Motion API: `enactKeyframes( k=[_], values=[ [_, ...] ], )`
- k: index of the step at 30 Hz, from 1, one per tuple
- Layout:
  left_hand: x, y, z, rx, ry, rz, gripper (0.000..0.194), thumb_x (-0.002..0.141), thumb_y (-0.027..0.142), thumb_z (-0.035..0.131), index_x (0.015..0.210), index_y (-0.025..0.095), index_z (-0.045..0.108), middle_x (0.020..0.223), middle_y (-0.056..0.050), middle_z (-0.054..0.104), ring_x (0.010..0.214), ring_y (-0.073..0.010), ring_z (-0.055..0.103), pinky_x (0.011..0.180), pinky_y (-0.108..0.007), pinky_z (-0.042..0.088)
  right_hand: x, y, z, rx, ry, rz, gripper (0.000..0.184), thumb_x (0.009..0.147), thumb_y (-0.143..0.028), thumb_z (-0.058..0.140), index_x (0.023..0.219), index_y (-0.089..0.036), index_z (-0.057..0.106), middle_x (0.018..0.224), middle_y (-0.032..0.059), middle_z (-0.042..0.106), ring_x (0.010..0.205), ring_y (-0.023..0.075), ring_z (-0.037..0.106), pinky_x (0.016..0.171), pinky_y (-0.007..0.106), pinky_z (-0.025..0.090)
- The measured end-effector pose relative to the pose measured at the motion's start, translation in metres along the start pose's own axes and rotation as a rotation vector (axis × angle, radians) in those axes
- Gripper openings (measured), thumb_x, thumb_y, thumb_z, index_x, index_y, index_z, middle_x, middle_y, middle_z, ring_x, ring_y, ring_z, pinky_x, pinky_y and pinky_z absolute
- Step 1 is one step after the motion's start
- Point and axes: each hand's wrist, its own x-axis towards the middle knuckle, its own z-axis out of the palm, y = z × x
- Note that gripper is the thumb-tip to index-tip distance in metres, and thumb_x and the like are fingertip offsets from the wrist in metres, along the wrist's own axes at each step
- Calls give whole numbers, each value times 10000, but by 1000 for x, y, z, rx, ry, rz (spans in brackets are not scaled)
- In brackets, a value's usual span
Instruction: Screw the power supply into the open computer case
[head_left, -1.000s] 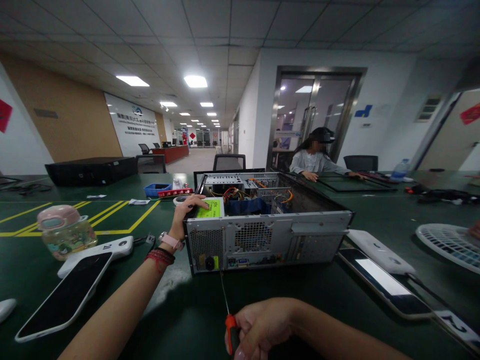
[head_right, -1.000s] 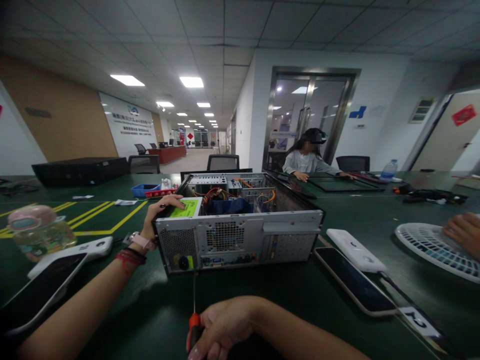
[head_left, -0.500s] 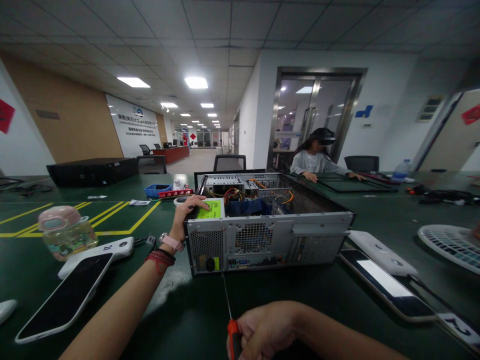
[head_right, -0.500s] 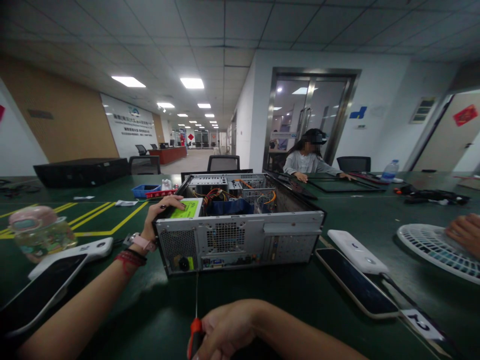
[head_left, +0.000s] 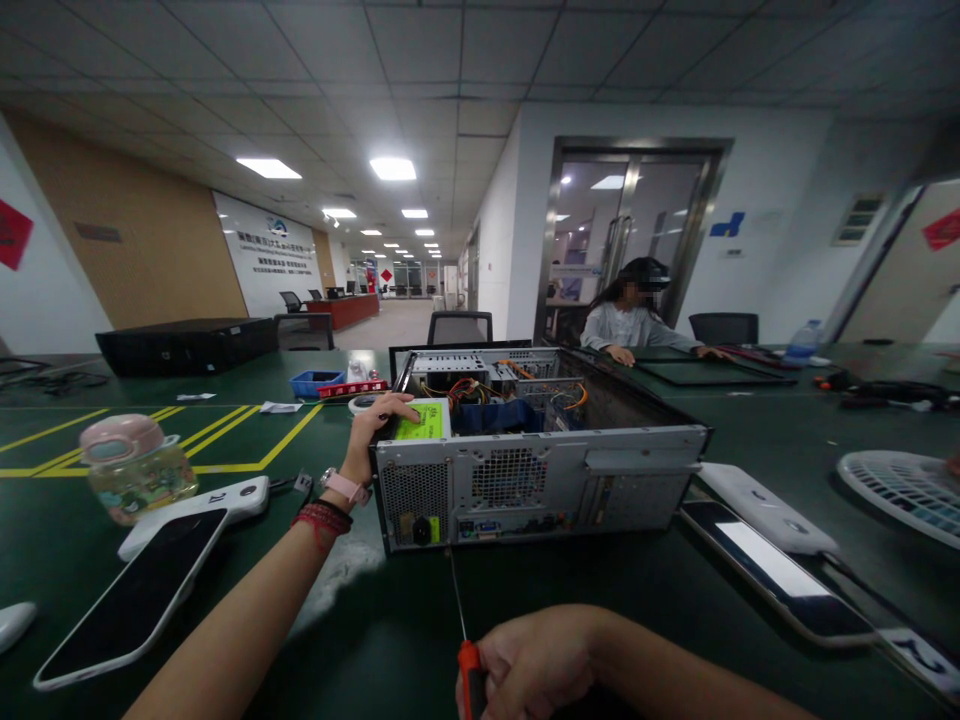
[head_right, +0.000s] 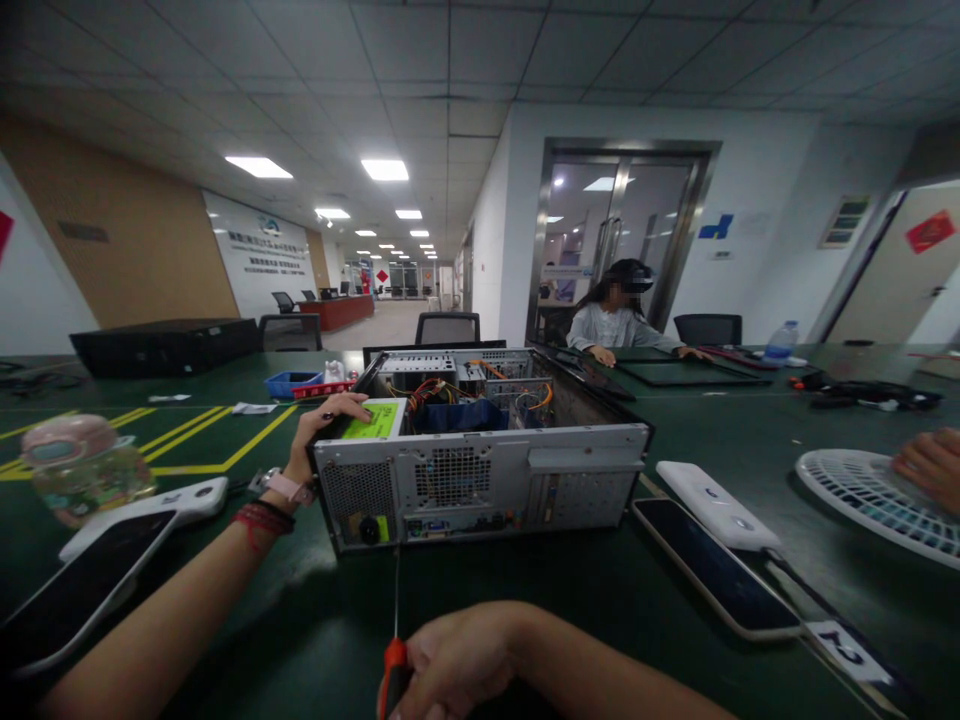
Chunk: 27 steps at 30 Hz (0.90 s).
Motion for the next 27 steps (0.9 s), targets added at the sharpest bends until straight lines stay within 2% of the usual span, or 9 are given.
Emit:
enactKeyframes(
  k=[5, 8, 12, 15, 17, 20, 24, 27],
  values=[
    [-2, 1, 2, -16, 38, 11, 311, 806, 211, 399, 770, 175, 706, 977, -102, 731, 1100, -287, 591, 1047, -427, 382, -3, -3, 7, 14, 11, 1, 96, 687, -16, 590, 676, -97, 541, 500, -22, 578, 347, 72, 496, 371, 147, 422],
    [-2, 3, 2, -17, 31, -24, 326, 806, 223, 385, 758, 171, 702, 977, -102, 730, 1107, -287, 586, 1054, -419, 376, 0, 1, 8, 64, 19, -39, 128, 653, -8, 601, 694, -111, 537, 537, -34, 596, 366, 55, 502, 399, 128, 436],
    [-1, 6, 2, -22, 11, -35, 348, 815, 233, 365, 766, 164, 703, 965, -112, 728, 1106, -294, 582, 1062, -432, 367, 5, 10, 3, 167, -22, -144, 286, 525, -72, 755, 753, -109, 587, 612, -42, 621, 433, 52, 555, 453, 118, 466],
    [0, 6, 2, -23, 24, -4, 336, 822, 224, 365, 765, 182, 693, 958, -104, 735, 1111, -294, 582, 1068, -440, 366, 6, 15, 0, 181, -56, -165, 400, 468, -159, 828, 815, -108, 638, 645, -40, 627, 467, 55, 571, 455, 120, 458],
    [0, 6, 2, -18, 21, 4, 337, 825, 225, 362, 760, 184, 691, 955, -103, 739, 1107, -296, 584, 1067, -447, 370, 4, 15, 2, 183, -43, -154, 343, 525, -156, 795, 834, -102, 656, 658, -34, 630, 484, 53, 577, 470, 117, 454],
    [-1, 7, 2, -14, 12, 17, 325, 825, 229, 376, 763, 182, 692, 941, -103, 742, 1093, -303, 588, 1066, -457, 372, -1, 10, 12, 192, 71, -83, 149, 677, -60, 637, 820, -92, 661, 633, -31, 612, 496, 45, 584, 524, 112, 457],
    [-1, 7, 2, -30, 25, 57, 302, 828, 234, 400, 791, 188, 697, 929, -99, 741, 1104, -313, 588, 1082, -463, 351, -6, 6, 26, 203, 225, -5, 201, 786, 7, 478, 778, -93, 652, 586, -29, 578, 457, 36, 548, 509, 114, 414],
    [-1, 7, 2, -34, 4, 41, 336, 843, 255, 383, 789, 179, 706, 930, -107, 737, 1111, -318, 584, 1077, -467, 349, -5, 7, 29, 229, 243, -43, 234, 786, 36, 465, 795, -89, 663, 599, -29, 583, 468, 21, 545, 518, 96, 406]
  ],
)
